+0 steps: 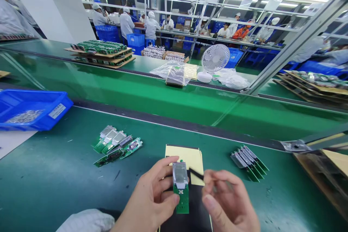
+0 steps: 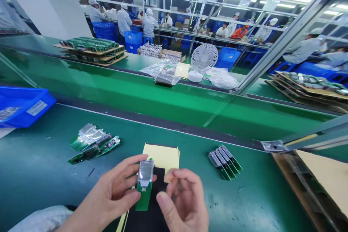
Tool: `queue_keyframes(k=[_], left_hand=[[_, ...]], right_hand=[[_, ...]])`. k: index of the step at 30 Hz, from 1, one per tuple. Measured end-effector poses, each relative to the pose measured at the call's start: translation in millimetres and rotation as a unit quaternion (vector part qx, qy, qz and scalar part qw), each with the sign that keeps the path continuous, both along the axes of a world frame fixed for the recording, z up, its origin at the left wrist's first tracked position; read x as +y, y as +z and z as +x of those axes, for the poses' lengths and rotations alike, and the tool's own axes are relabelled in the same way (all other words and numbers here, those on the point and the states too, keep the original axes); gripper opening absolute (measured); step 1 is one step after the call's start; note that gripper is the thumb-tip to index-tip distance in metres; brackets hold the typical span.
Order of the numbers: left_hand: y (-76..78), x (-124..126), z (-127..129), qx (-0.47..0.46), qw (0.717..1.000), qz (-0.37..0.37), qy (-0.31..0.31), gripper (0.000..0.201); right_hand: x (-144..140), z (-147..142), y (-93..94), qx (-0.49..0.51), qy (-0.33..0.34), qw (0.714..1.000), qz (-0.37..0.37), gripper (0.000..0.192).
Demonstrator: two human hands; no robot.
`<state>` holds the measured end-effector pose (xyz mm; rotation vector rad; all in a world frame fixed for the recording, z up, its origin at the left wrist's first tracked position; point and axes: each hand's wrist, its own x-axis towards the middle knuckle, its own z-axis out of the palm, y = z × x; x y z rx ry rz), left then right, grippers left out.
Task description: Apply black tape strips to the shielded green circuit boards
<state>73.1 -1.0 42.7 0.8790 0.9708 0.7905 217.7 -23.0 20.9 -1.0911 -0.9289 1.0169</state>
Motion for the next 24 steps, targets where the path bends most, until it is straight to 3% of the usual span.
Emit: queue_keyframes(k=[1, 2, 4, 6, 11, 15, 17, 20, 22, 24], left_hand=[[-1.5, -0.9, 0.1, -0.001, 1.000, -0.001, 0.000, 0.054], [-3.4, -1.7, 0.5, -0.008, 1.000, -0.001, 0.002, 0.054], [-7.5, -3.1, 1.7, -0.029, 0.999, 0.007, 0.012, 0.054], [-10.7, -4.2, 2.8, -0.047, 0.999, 0.020, 0.020, 0.054], [-12.3, -6.3, 3.2, -0.025, 1.000, 0.008, -0.001, 0.056], [-13.8, -6.2, 3.6, -0.020, 1.000, 0.001, -0.007, 0.055], [-14.5, -5.6, 4.0, -0.012, 1.000, -0.001, -0.015, 0.052], [-13.2, -4.7, 5.2, 0.001, 1.000, 0.003, -0.030, 0.047], [-10.8, -4.6, 6.2, -0.002, 0.999, -0.006, -0.042, 0.044], [-8.2, -4.6, 6.4, -0.010, 0.998, -0.021, -0.052, 0.042]], right_hand=[[1.6, 2.7, 0.3, -0.112, -0.033, 0.991, 0.065, 0.017], [3.3, 5.1, 0.4, -0.238, -0.062, 0.961, 0.125, 0.015], [6.8, 8.4, 0.4, -0.461, -0.087, 0.859, 0.204, 0.018], [9.4, 9.5, -0.1, -0.573, -0.086, 0.781, 0.234, 0.021], [10.4, 10.4, -2.9, -0.600, -0.065, 0.743, 0.288, 0.016], [8.8, 13.2, -7.2, -0.636, -0.038, 0.688, 0.347, 0.020], [9.6, 13.3, -8.8, -0.635, -0.032, 0.686, 0.354, 0.018], [12.6, 10.3, -9.9, -0.617, -0.017, 0.711, 0.337, 0.014], [13.7, 7.0, -10.2, -0.595, -0.016, 0.747, 0.295, 0.015], [13.3, 4.3, -10.0, -0.551, -0.028, 0.801, 0.233, 0.015]])
